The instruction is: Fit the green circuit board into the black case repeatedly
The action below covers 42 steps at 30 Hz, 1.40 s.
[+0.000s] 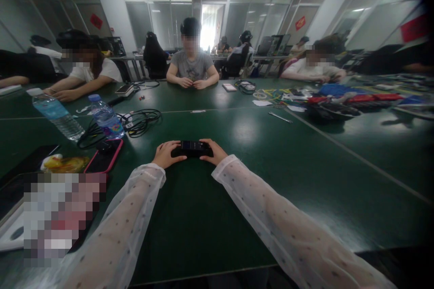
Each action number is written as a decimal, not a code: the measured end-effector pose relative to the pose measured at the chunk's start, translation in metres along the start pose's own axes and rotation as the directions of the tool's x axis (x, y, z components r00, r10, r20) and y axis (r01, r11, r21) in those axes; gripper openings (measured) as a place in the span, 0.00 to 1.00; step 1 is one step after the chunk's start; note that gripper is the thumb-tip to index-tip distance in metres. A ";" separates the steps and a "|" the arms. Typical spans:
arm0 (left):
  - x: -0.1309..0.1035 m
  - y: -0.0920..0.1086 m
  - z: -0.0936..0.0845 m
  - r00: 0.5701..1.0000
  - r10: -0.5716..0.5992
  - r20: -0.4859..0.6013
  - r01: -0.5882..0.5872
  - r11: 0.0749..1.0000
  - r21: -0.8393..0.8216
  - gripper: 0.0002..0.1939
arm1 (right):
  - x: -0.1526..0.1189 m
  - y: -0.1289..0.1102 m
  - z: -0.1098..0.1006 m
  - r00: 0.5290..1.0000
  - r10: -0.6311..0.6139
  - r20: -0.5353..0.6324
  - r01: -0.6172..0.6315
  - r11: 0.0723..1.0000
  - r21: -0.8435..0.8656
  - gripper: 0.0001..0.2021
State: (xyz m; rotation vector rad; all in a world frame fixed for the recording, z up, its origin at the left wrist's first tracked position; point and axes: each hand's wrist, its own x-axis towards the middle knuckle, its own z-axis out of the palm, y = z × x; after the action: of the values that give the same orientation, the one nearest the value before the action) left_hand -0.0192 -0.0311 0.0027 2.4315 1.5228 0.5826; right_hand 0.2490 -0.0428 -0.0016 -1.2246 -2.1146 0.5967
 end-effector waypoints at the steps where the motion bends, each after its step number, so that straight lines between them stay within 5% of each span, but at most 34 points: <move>1: 0.000 0.000 0.000 1.000 0.002 -0.002 -0.002 1.000 0.000 0.28 | 0.000 0.000 0.000 1.000 -0.003 0.002 0.003 1.000 0.001 0.34; 18: 0.001 -0.001 0.001 1.000 0.002 -0.007 -0.002 1.000 0.015 0.28 | 0.002 0.005 0.003 0.999 -0.045 -0.026 0.047 0.995 0.086 0.41; 24: 0.001 -0.002 0.002 1.000 -0.009 0.002 0.009 0.999 0.037 0.30 | 0.002 0.004 -0.002 0.998 0.053 -0.021 -0.045 0.956 0.289 0.28; 31: 0.001 0.000 -0.001 0.999 0.003 0.041 -0.004 1.000 0.023 0.28 | 0.011 0.014 -0.010 0.965 0.190 -0.183 -0.046 0.805 0.592 0.33; 34: 0.000 0.001 -0.004 0.998 0.006 0.056 -0.006 1.000 0.015 0.28 | 0.014 0.027 -0.016 0.905 0.301 -0.302 -0.081 0.817 0.571 0.35; 38: 0.000 0.002 -0.004 0.998 -0.003 0.059 0.003 1.000 0.005 0.28 | 0.011 0.046 -0.025 0.835 0.282 -0.473 -0.069 0.905 0.419 0.31; 42: 0.000 0.001 -0.003 0.999 -0.006 0.053 0.006 1.000 0.013 0.28 | 0.006 0.056 -0.027 0.824 0.302 -0.480 -0.233 0.952 0.199 0.27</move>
State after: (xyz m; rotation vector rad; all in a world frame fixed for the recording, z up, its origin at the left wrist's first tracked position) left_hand -0.0191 -0.0314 0.0058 2.4310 1.5175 0.5047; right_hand 0.2994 -0.0094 -0.0171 -1.4310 -1.4534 0.4586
